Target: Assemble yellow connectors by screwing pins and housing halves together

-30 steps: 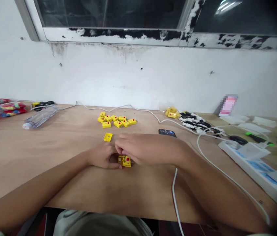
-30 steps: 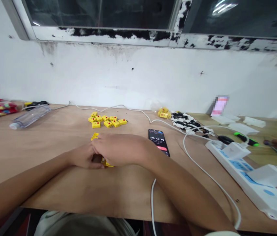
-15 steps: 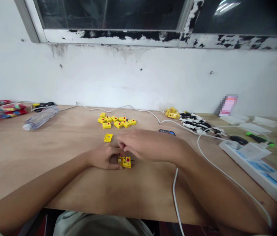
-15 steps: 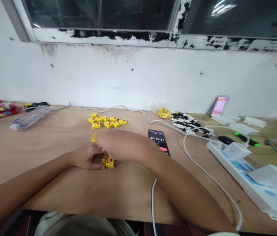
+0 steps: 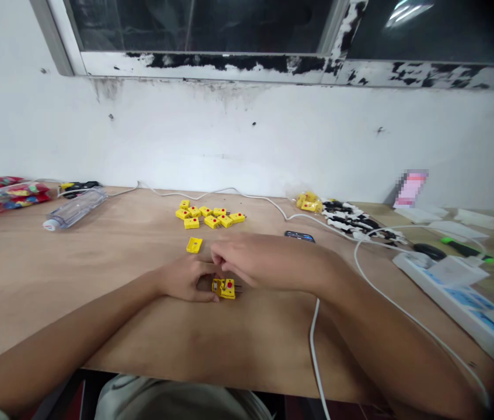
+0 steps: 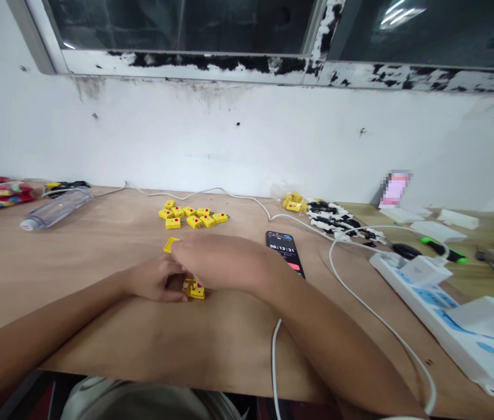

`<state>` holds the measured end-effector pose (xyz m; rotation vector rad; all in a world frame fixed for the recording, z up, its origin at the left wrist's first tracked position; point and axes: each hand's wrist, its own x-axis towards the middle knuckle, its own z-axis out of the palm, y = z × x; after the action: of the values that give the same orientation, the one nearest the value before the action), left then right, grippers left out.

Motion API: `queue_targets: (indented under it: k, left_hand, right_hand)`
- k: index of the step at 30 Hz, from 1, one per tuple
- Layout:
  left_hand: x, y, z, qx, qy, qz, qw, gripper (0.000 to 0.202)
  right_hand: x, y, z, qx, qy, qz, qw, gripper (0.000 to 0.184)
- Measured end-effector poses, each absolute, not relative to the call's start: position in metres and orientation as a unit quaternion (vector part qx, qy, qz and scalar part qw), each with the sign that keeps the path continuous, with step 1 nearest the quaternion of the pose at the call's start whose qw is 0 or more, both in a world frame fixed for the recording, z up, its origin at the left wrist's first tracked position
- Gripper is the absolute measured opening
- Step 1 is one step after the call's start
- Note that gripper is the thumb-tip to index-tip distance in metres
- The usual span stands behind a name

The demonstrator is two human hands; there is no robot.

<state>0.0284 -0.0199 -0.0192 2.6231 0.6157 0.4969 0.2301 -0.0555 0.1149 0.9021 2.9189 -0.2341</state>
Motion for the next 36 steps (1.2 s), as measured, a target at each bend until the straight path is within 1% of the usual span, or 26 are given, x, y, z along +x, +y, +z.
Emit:
queue_targets:
  k: [3,5,9,11,14,16,19,23,30,36]
  left_hand:
    - [0.028,-0.020,-0.018,0.939,0.214,0.180,0.202,0.042]
    - [0.029,-0.020,-0.018,0.939,0.211,0.184,0.202,0.042]
    - [0.029,-0.020,-0.019,0.938,0.208,0.188,0.205,0.044]
    - [0.029,-0.020,-0.019,0.938,0.208,0.186,0.207,0.045]
    - [0.029,-0.020,-0.019,0.938,0.212,0.184,0.205,0.046]
    - [0.029,-0.020,-0.019,0.938,0.215,0.184,0.203,0.045]
    - [0.028,-0.019,-0.019,0.938,0.212,0.183,0.202,0.044]
    - [0.028,-0.019,-0.020,0.938,0.209,0.185,0.206,0.043]
    - [0.029,-0.020,-0.018,0.939,0.214,0.176,0.203,0.041]
    - [0.029,-0.021,-0.016,0.940,0.219,0.171,0.196,0.041]
  right_hand:
    - [0.226,-0.049,0.113,0.310,0.950,-0.004,0.047,0.027]
    - [0.227,-0.050,0.115,0.319,0.946,-0.008,0.058,0.031]
    - [0.233,-0.057,0.122,0.316,0.941,-0.088,0.080,0.016]
    - [0.234,-0.058,0.122,0.300,0.946,-0.093,0.081,0.017]
    - [0.232,-0.054,0.119,0.298,0.951,-0.064,0.053,0.013]
    - [0.229,-0.051,0.118,0.311,0.949,-0.036,0.041,0.017]
    - [0.227,-0.049,0.119,0.326,0.943,-0.024,0.058,0.022]
    - [0.229,-0.052,0.124,0.329,0.941,-0.045,0.066,0.022]
    - [0.229,-0.050,0.124,0.339,0.937,-0.035,0.070,0.023]
    - [0.231,-0.046,0.123,0.327,0.942,-0.053,0.058,0.024]
